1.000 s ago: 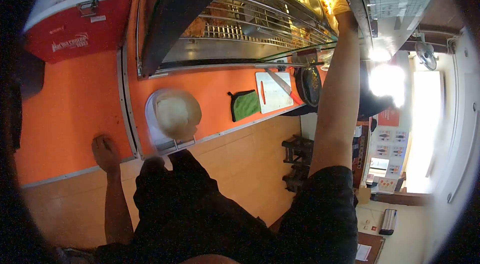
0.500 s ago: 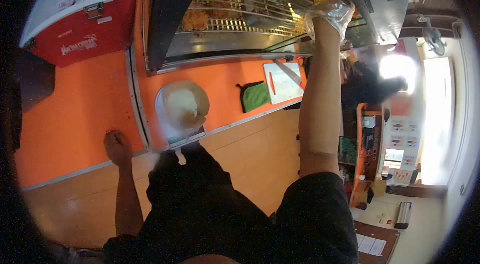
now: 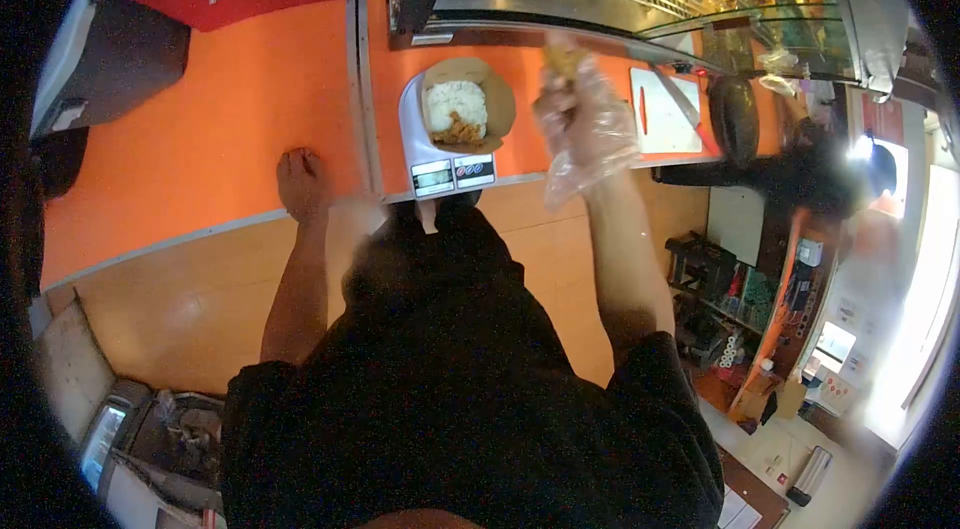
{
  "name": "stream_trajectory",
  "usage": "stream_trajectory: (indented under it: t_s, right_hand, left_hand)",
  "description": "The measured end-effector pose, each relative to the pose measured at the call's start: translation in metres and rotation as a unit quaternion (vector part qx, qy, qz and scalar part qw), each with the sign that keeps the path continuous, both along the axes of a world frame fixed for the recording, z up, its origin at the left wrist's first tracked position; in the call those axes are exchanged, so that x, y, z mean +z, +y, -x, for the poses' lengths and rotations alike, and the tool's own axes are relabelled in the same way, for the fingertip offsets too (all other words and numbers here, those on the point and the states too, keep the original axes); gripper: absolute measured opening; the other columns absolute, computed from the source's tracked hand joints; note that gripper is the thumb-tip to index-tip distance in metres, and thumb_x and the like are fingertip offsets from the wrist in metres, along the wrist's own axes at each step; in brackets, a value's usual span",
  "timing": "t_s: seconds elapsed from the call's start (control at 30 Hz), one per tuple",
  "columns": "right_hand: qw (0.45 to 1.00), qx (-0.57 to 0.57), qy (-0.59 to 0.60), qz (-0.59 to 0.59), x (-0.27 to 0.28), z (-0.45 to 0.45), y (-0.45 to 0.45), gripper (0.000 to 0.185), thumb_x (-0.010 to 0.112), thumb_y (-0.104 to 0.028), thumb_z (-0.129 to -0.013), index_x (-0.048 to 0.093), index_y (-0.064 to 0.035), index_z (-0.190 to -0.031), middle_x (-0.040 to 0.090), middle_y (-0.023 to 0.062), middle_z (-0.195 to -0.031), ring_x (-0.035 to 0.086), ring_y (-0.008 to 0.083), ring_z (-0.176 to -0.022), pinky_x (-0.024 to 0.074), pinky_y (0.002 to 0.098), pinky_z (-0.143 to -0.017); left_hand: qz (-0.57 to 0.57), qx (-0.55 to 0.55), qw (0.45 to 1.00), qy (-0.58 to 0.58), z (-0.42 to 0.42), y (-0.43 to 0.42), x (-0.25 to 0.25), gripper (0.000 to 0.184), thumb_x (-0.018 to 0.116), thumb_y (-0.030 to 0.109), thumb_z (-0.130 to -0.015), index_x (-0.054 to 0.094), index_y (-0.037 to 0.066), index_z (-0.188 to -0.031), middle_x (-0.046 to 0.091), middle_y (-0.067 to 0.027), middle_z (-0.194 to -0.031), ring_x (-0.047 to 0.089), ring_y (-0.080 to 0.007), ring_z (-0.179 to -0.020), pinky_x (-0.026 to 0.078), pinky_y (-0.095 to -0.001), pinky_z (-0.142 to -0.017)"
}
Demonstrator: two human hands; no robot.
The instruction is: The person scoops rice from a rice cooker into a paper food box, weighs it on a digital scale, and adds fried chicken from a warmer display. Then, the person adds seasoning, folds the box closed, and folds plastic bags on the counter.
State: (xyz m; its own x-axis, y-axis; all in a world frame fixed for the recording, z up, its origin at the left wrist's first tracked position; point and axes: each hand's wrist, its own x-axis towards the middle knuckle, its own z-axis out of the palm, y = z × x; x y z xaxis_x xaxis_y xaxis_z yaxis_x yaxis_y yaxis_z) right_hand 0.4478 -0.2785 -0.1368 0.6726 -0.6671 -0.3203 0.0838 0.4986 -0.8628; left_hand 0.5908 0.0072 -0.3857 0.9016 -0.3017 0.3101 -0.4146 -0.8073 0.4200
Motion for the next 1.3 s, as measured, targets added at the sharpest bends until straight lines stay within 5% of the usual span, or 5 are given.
stream_trajectory:
  t_s: [0.43, 0.63, 0.7, 0.93, 1.3]
  right_hand:
    - [0.964, 0.161, -0.122, -0.173, -0.047, 0.013, 0.034, 0.044, 0.057, -0.016, -0.093, 0.046, 0.0025, -0.131, 0.053, 0.0064, -0.093, 0.04, 0.0052, -0.064, 0.0376, 0.0174, -0.057]
    - [0.979, 0.179, 0.094, -0.007, -0.062, -0.001, 0.015, 0.036, 0.059, -0.017, -0.088, 0.058, -0.0011, -0.12, 0.058, 0.0075, -0.084, 0.047, 0.0088, -0.063, 0.0431, 0.0196, -0.06]
    - [0.793, 0.308, 0.236, 0.469, -0.065, -0.016, 0.009, 0.031, 0.059, -0.021, -0.085, 0.065, -0.0027, -0.109, 0.067, 0.0128, -0.088, 0.063, 0.0197, -0.074, 0.0505, 0.0289, -0.07]
    - [0.482, 0.493, 0.42, 0.59, -0.097, -0.066, 0.012, 0.033, 0.064, -0.031, -0.078, 0.068, -0.0065, -0.1, 0.067, 0.0196, -0.1, 0.064, 0.0361, -0.096, 0.0495, 0.0414, -0.089]
    - [0.685, 0.504, 0.311, 0.424, -0.063, -0.053, -0.017, 0.03, 0.058, -0.027, -0.083, 0.067, -0.0034, -0.1, 0.068, 0.0148, -0.086, 0.066, 0.0237, -0.075, 0.0511, 0.0349, -0.072]
  left_hand:
    - [0.013, 0.005, 1.0, -0.003, 0.001, -0.001, -0.007, 0.017, 0.056, 0.018, -0.087, 0.059, 0.002, -0.085, 0.058, -0.0167, -0.087, 0.057, -0.0362, -0.083, 0.049, -0.0471, -0.071]
    - [0.02, -0.003, 1.0, -0.023, -0.001, 0.001, -0.01, 0.017, 0.056, 0.019, -0.087, 0.06, 0.002, -0.086, 0.059, -0.0167, -0.085, 0.057, -0.0366, -0.082, 0.049, -0.0472, -0.07]
    - [0.018, 0.001, 1.0, -0.018, 0.0, 0.001, -0.009, 0.018, 0.055, 0.019, -0.087, 0.06, 0.002, -0.086, 0.059, -0.0166, -0.085, 0.057, -0.0366, -0.082, 0.049, -0.0472, -0.071]
    - [0.015, 0.004, 1.0, -0.019, 0.001, -0.002, -0.004, 0.017, 0.055, 0.018, -0.086, 0.06, 0.002, -0.086, 0.059, -0.0171, -0.084, 0.058, -0.037, -0.08, 0.049, -0.0468, -0.07]
    - [0.017, 0.006, 0.999, -0.046, -0.001, 0.002, -0.015, 0.017, 0.055, 0.018, -0.086, 0.061, 0.002, -0.087, 0.06, -0.0171, -0.084, 0.059, -0.0365, -0.081, 0.05, -0.0466, -0.069]
